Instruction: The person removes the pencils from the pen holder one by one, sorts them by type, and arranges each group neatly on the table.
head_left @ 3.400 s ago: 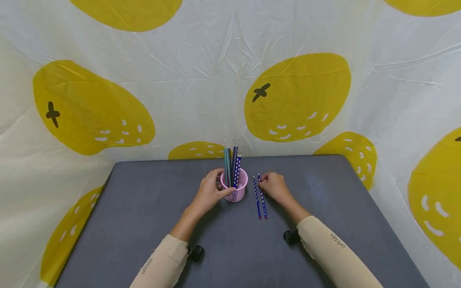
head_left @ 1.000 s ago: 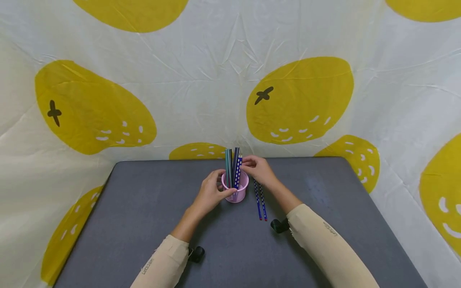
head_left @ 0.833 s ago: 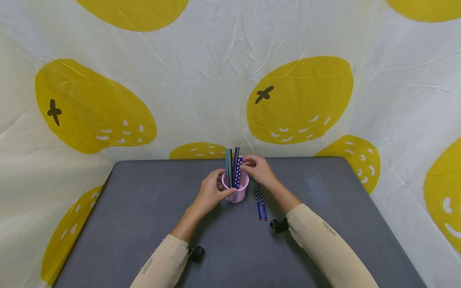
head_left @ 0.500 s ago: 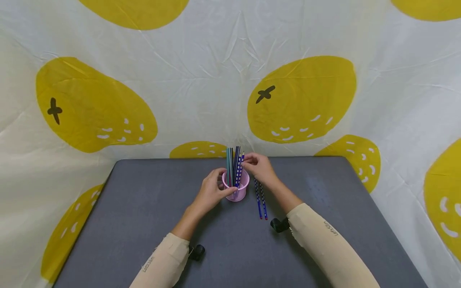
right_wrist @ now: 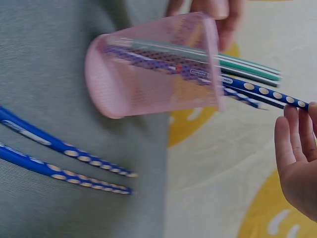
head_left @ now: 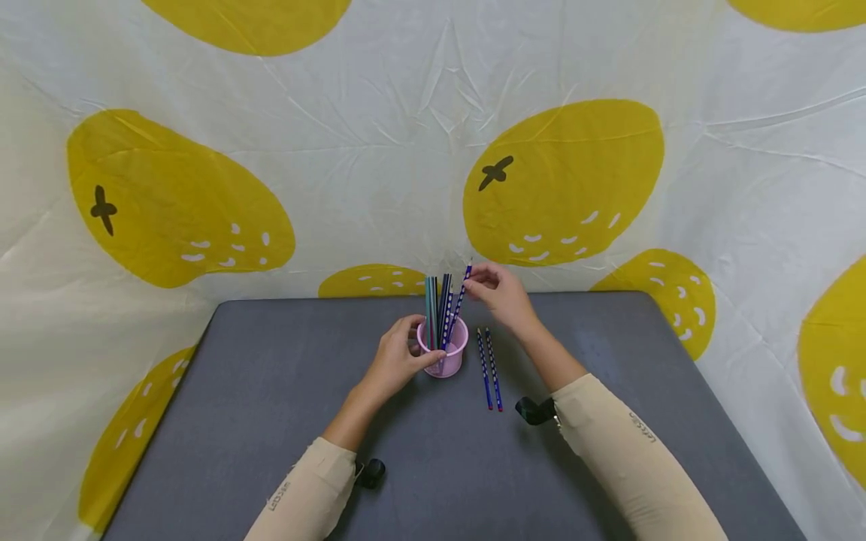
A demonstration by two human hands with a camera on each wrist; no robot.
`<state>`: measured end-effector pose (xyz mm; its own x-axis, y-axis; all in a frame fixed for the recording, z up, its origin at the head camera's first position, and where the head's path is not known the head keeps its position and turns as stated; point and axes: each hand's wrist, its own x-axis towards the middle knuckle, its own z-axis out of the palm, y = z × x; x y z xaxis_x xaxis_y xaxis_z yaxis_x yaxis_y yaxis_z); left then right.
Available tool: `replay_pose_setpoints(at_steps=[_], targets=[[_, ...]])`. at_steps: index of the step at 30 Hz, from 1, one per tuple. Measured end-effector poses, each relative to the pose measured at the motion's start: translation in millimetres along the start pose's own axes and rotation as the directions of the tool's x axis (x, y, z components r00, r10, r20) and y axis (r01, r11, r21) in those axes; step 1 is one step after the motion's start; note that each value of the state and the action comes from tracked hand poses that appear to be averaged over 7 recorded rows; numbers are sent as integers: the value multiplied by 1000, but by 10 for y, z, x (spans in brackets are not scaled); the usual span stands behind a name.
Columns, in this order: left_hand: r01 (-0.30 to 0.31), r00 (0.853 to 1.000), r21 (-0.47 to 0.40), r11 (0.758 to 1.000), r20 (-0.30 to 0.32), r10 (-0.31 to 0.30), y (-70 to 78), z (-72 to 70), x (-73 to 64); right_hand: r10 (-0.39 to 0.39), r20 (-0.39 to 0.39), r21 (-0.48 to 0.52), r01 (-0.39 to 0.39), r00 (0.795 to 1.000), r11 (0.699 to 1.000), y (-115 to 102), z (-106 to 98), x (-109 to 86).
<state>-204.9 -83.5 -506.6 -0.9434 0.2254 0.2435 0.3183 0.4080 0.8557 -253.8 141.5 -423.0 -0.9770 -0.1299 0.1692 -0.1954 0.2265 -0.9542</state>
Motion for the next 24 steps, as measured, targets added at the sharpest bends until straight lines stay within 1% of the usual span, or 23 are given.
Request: replay_pose_setpoints(at_steps=[4,9,11,16,20,24], targets=[[-8,1000,1,1000,-4,8,-16,2,-2,-33,-8,108,34,999,994,-170,-97,28],[-10,1000,6,1000,1,10,-21,-9,-16,-33,-28,146,37,999,989,-335,-239,27],[-5,1000,9,1000,3,5,-23,-7,-21,-36,-43,157,42,998,987,-374,-310,14],[4,1000,5,1000,5,-4,-27,-3,-28,-60,-85,222,78,995,972,-421,-473,-25],[2,1000,-13,1000,3,-2,-22,-9,-31,-54,-104,211,75,993,975,-398,-579,-70],[6,1000,-16,1000,5,-6,-8,-16,-34,-30,-112,162,48,993,986,-297,-665,-118]])
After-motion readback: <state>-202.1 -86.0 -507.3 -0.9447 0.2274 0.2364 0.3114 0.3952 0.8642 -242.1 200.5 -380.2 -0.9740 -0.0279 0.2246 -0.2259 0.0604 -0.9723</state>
